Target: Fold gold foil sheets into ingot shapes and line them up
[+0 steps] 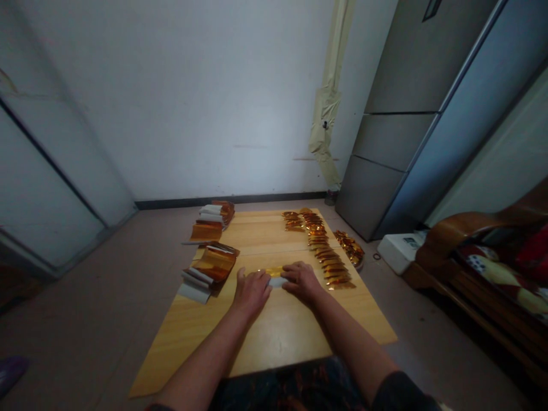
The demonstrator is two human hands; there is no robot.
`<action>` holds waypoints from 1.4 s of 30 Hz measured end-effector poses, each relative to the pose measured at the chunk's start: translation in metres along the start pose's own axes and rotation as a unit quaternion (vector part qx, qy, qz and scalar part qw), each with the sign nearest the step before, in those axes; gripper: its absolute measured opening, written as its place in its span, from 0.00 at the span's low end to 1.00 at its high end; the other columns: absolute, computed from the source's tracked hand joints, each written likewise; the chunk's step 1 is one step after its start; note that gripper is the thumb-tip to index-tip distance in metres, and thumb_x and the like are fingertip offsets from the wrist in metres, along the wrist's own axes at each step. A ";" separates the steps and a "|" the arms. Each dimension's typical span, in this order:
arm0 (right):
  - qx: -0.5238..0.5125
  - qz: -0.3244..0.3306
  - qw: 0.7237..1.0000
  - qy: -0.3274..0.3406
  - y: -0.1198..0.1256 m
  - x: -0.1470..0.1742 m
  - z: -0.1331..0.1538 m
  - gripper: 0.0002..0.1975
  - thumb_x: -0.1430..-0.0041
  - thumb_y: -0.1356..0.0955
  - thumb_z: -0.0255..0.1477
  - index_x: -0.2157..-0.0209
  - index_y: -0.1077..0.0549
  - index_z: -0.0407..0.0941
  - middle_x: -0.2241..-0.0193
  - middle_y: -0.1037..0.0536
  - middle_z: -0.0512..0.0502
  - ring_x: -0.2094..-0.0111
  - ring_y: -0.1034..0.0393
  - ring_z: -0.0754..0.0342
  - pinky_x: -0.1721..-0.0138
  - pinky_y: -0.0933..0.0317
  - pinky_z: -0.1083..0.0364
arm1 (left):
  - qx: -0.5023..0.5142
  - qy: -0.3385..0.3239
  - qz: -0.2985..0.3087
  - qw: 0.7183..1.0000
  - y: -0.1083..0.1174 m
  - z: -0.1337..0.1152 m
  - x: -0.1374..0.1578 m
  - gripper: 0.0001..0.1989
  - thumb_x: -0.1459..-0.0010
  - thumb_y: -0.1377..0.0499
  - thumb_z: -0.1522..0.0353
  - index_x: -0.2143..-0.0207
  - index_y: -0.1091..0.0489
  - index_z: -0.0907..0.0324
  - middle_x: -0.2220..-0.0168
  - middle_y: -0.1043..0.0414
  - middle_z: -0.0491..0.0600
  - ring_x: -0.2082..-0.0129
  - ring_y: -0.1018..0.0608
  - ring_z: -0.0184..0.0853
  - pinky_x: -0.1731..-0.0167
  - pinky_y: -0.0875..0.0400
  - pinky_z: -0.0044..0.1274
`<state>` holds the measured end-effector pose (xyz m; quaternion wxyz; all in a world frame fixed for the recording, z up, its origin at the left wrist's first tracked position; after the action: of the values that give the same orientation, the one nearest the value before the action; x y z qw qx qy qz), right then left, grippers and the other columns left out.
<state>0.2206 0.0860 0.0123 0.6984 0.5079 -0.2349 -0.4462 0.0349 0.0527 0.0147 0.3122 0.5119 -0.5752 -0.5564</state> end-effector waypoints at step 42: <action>0.056 -0.071 0.995 0.044 -0.019 0.005 0.010 0.07 0.41 0.35 0.24 0.64 0.26 0.45 0.62 0.26 0.46 0.58 0.39 0.51 0.57 0.50 0.53 | 0.024 0.028 -0.096 0.995 -0.007 -0.005 0.013 0.11 0.41 0.46 0.72 0.58 0.27 0.53 0.54 0.24 0.50 0.54 0.24 0.40 0.40 0.55 0.49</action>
<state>0.2075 0.0751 -0.0022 0.6451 0.5806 -0.1923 -0.4579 0.0375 0.0402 0.0065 0.2609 0.5876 -0.5276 -0.5553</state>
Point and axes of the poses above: each hand's wrist, its own x-axis away from the middle knuckle, its own y-axis out of the back of the hand, z = x × y, the point moved 2 cm from there along -x, towards the middle knuckle
